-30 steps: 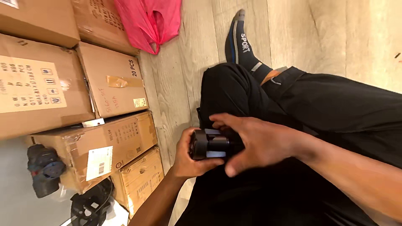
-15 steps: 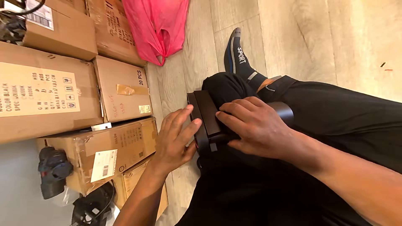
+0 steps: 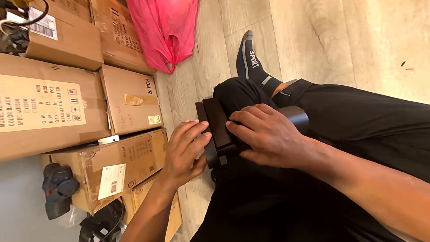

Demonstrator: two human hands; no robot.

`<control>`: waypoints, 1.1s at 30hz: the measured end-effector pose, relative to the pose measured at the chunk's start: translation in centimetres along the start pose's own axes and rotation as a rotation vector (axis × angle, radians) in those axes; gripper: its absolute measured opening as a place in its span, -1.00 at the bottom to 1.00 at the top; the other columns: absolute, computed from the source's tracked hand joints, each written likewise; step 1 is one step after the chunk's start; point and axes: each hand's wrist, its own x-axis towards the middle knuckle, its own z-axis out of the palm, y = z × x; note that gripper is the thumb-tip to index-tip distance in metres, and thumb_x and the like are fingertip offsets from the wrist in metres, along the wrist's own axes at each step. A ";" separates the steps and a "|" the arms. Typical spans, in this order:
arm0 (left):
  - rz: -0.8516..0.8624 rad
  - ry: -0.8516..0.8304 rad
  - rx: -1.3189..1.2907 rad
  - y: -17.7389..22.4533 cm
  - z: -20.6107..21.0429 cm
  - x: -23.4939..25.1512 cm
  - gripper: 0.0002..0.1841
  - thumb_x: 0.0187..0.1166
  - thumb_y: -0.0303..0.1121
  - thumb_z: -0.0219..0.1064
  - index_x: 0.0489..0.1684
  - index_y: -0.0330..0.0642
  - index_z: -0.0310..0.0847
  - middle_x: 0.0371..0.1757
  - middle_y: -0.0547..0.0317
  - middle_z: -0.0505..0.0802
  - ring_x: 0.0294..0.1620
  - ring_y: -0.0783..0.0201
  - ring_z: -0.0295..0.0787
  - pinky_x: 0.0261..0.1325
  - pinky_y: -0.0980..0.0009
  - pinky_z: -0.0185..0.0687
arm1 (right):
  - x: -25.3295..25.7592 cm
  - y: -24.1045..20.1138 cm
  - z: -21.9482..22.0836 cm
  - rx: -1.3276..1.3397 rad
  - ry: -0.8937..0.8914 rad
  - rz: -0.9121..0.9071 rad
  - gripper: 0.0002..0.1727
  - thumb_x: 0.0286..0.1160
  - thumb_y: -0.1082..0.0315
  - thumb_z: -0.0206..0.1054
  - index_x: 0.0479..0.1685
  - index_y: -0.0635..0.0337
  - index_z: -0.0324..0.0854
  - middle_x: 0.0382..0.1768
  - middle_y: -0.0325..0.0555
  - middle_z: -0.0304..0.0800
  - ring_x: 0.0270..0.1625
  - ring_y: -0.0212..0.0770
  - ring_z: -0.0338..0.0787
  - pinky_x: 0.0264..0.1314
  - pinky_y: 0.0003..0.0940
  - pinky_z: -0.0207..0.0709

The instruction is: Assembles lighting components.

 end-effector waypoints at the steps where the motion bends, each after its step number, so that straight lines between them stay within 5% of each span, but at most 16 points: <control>1: 0.002 0.003 -0.002 0.0 0.0 0.1 -0.45 0.43 -0.32 0.51 0.45 0.07 0.52 0.53 0.14 0.67 0.64 0.00 0.48 0.68 -0.10 0.39 | -0.1 0.0 -0.1 -0.002 0.014 -0.004 -0.47 0.16 0.06 0.49 0.14 0.14 0.75 0.14 0.04 0.77 0.20 0.08 0.73 0.22 0.00 0.57; 5: -0.016 -0.004 -0.069 1.0 0.3 0.6 -0.37 0.38 -0.32 0.47 0.55 0.10 0.45 0.64 0.02 0.57 0.71 -0.10 0.37 0.68 -0.11 0.39 | -0.4 0.0 0.6 -0.033 0.143 -0.037 -0.52 0.27 0.10 0.45 0.12 0.23 0.73 0.11 0.08 0.79 0.16 0.09 0.74 0.19 0.00 0.58; 8: -0.219 -0.006 -0.413 1.5 0.1 0.3 -0.22 0.58 0.18 0.19 0.83 0.19 0.12 0.87 0.11 0.21 0.87 -0.02 0.05 0.83 -0.13 0.07 | -0.9 0.1 1.0 -0.101 0.242 -0.060 -0.61 0.52 0.16 0.30 0.16 0.23 0.71 0.14 0.09 0.79 0.20 0.10 0.71 0.21 0.00 0.53; 9: -0.345 0.074 -0.592 1.4 0.3 0.4 -0.12 0.58 0.37 0.13 0.89 0.18 0.01 0.89 0.18 0.17 0.87 0.06 0.06 0.84 -0.03 0.09 | -0.9 0.0 1.0 -0.142 0.273 -0.072 -0.68 0.58 0.24 0.24 0.16 0.21 0.69 0.15 0.09 0.80 0.23 0.11 0.70 0.23 0.00 0.51; 11: -0.581 0.239 -1.015 1.3 0.8 1.1 0.04 0.47 0.49 0.12 0.90 0.05 -0.06 0.79 0.21 0.39 0.72 0.21 0.37 0.65 0.17 0.41 | -1.0 -0.6 1.3 -0.218 0.304 -0.104 -0.76 0.68 0.36 0.17 0.18 0.14 0.63 0.16 0.06 0.80 0.30 0.11 0.67 0.28 -0.02 0.48; 13: -0.791 0.299 -1.413 1.4 1.6 1.8 0.01 0.34 0.34 0.44 0.75 -0.08 0.18 0.41 -0.06 0.75 0.35 0.06 0.76 0.37 0.07 0.71 | -1.3 -1.7 2.1 -0.261 0.288 -0.143 -0.80 0.75 0.41 0.14 0.19 0.08 0.58 0.17 -0.02 0.80 0.32 0.05 0.68 0.26 -0.09 0.53; 14: -0.887 0.321 -1.516 1.5 2.1 2.2 -0.03 0.29 0.14 0.61 0.61 -0.26 0.22 0.27 -0.31 0.77 0.23 -0.11 0.81 0.29 -0.04 0.75 | -1.5 -2.1 2.6 -0.271 0.275 -0.163 -0.80 0.75 0.42 0.14 0.19 0.08 0.58 0.15 -0.04 0.79 0.28 0.02 0.69 0.20 -0.14 0.54; 16: -0.976 0.367 -1.499 1.3 2.9 2.2 -0.09 0.19 -0.11 0.67 0.47 -0.41 0.22 0.08 -0.41 0.79 0.04 -0.15 0.87 0.13 -0.04 0.82 | -1.5 -2.4 3.3 -0.181 0.222 -0.192 -0.79 0.76 0.39 0.12 0.20 0.11 0.59 0.12 -0.01 0.76 0.19 0.02 0.69 0.12 -0.16 0.53; 19: -0.805 0.353 -1.361 0.6 3.7 0.3 -0.18 0.21 -0.15 0.64 0.41 -0.39 0.29 0.03 -0.16 0.86 0.01 0.06 0.89 0.13 0.08 0.84 | -1.1 -1.7 2.6 0.215 0.180 -0.077 -0.40 0.66 -0.19 0.16 0.37 0.12 0.61 0.31 0.08 0.73 0.35 0.03 0.69 0.33 -0.05 0.55; 21: -0.709 0.269 -1.327 0.6 4.1 -1.2 -0.17 0.27 -0.09 0.64 0.45 -0.35 0.30 0.09 -0.08 0.85 0.08 0.11 0.86 0.18 0.08 0.80 | -0.6 -1.4 1.6 0.480 0.207 0.139 -0.16 0.50 -0.36 0.27 0.46 0.22 0.57 0.42 0.11 0.65 0.46 -0.04 0.64 0.44 -0.04 0.57; 24: -0.605 0.126 -1.256 1.9 4.6 -1.7 -0.15 0.30 0.00 0.63 0.55 -0.19 0.31 0.20 0.15 0.84 0.17 0.26 0.83 0.26 0.18 0.79 | 0.4 -0.5 0.1 0.807 0.135 0.369 -0.33 0.72 -0.15 0.16 0.49 0.26 0.57 0.41 -0.07 0.63 0.41 -0.30 0.64 0.41 -0.31 0.62; 26: -0.566 0.079 -1.270 2.5 5.4 -1.6 -0.07 0.27 0.01 0.66 0.56 -0.31 0.23 0.21 -0.03 0.81 0.17 0.11 0.83 0.25 0.07 0.80 | 0.8 -0.2 -0.6 0.983 0.112 0.473 -0.51 0.79 0.02 0.12 0.33 0.21 0.70 0.19 -0.24 0.75 0.19 -0.44 0.74 0.23 -0.47 0.69; 29: -0.484 0.024 -1.179 3.1 5.8 -0.8 -0.08 0.28 0.07 0.64 0.53 -0.31 0.28 0.20 0.04 0.83 0.17 0.18 0.83 0.26 0.15 0.81 | 1.2 0.0 -1.1 1.134 0.140 0.644 -0.81 0.64 0.24 0.37 -0.05 0.16 0.76 -0.34 -0.26 0.80 -0.40 -0.43 0.75 -0.37 -0.56 0.70; 31: -0.417 -0.021 -1.066 3.6 5.6 -0.2 -0.08 0.30 0.15 0.60 0.51 -0.32 0.32 0.21 0.14 0.82 0.21 0.33 0.80 0.31 0.26 0.78 | 1.4 0.1 -1.4 1.178 0.120 0.760 -0.88 0.60 0.32 0.39 -0.28 0.14 0.73 -0.53 -0.22 0.70 -0.52 -0.39 0.62 -0.49 -0.55 0.50; 33: -0.330 -0.083 -0.966 4.1 5.2 0.5 -0.12 0.34 0.17 0.55 0.52 -0.26 0.32 0.27 0.33 0.77 0.30 0.56 0.70 0.41 0.45 0.67 | 1.2 0.3 -1.2 1.213 0.064 0.849 -0.84 0.63 0.35 0.36 -0.32 0.17 0.72 -0.53 -0.18 0.72 -0.49 -0.37 0.67 -0.43 -0.52 0.55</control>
